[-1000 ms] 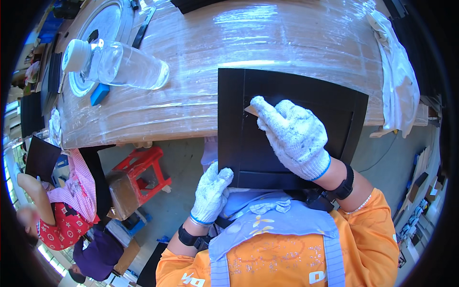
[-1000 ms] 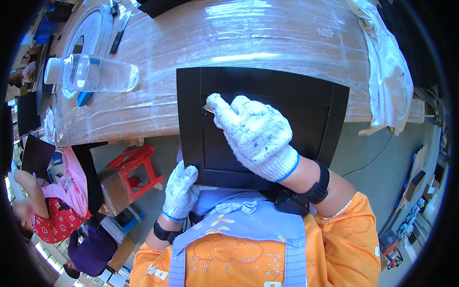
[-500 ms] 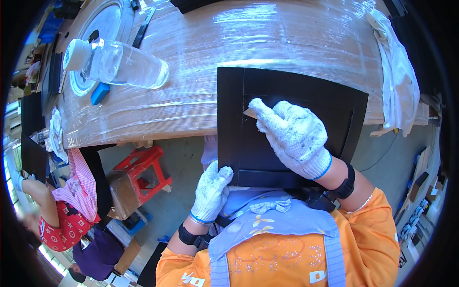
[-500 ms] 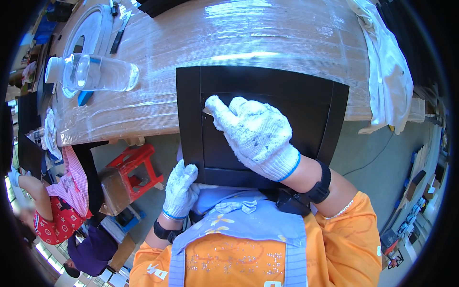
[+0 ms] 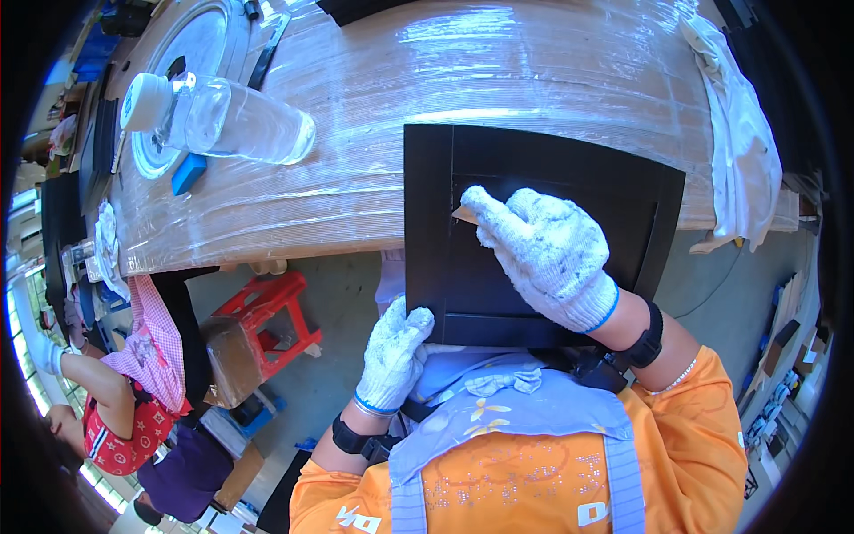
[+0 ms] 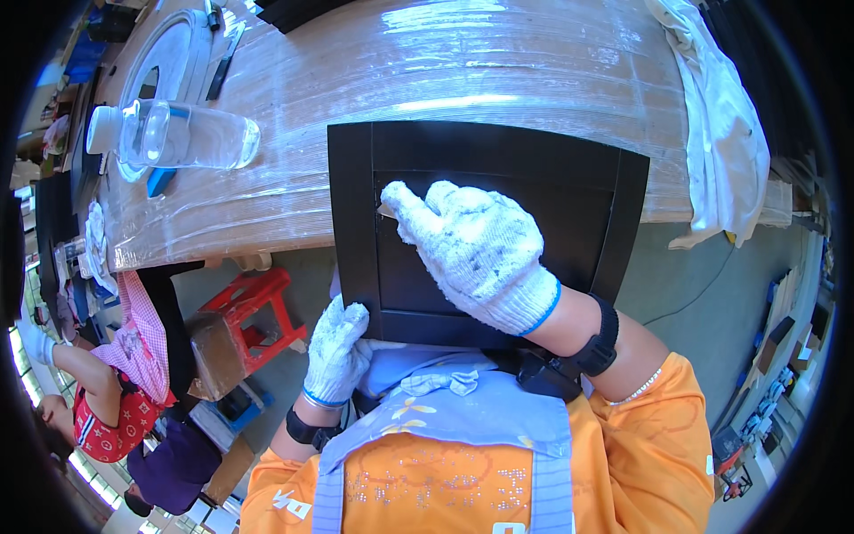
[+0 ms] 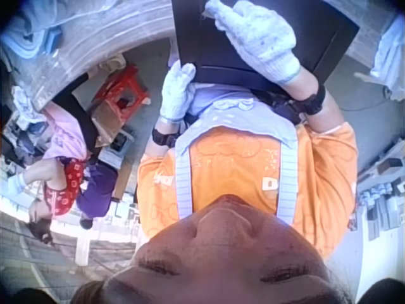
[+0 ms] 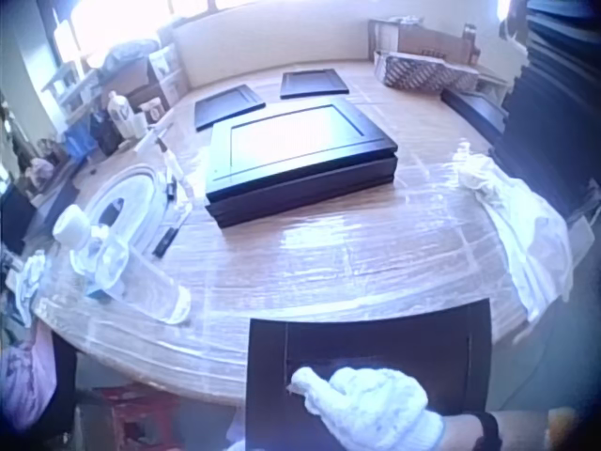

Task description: Wiping and cleaning black cabinet door panels with a cloth and a scraper.

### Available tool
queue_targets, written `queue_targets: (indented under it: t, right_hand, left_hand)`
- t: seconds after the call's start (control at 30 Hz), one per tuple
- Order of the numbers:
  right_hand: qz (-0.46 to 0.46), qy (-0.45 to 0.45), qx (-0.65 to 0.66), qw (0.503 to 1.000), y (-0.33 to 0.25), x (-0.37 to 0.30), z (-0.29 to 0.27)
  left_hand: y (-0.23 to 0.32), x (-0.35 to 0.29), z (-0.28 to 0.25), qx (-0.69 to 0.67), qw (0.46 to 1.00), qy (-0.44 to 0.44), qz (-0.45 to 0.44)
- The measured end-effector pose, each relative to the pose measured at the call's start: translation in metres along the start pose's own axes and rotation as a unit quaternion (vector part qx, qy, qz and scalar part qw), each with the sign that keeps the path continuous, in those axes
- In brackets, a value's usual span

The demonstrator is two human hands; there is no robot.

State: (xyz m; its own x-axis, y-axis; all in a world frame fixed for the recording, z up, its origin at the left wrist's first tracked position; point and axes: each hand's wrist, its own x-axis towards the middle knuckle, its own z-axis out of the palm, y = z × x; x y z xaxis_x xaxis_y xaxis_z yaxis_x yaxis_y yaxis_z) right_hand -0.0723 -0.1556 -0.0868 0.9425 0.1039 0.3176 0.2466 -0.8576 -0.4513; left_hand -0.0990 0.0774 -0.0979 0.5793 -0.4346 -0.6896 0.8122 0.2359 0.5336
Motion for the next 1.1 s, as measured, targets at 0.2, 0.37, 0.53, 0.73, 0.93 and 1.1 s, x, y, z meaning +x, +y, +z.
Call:
queue_targets:
  t: [0.2,0.37,0.53,0.73,0.93,1.1]
  right_hand:
    - [0.004,-0.016,-0.007,1.0,-0.001,-0.002,-0.001]
    - [0.001,-0.004,0.005,1.0,-0.002,-0.001,0.0]
    - [0.007,-0.04,-0.012,0.999,-0.004,-0.004,-0.002]
    - [0.028,-0.002,-0.006,1.0,-0.007,-0.003,0.001]
    - [0.017,-0.024,0.02,0.999,-0.006,-0.002,-0.005]
    - [0.023,-0.025,-0.01,0.999,-0.006,-0.006,-0.002]
  left_hand:
    - [-0.001,0.0,-0.001,0.009,1.0,0.005,0.008]
    - [0.001,-0.001,0.005,-0.016,1.0,0.003,0.011]
    - [-0.003,-0.002,-0.004,0.015,1.0,0.015,0.012]
    - [-0.002,-0.001,0.003,-0.008,1.0,0.016,0.012]
    - [-0.003,0.0,-0.003,0.014,0.999,0.027,0.011]
    - [-0.005,0.0,-0.004,0.004,1.0,0.028,0.007]
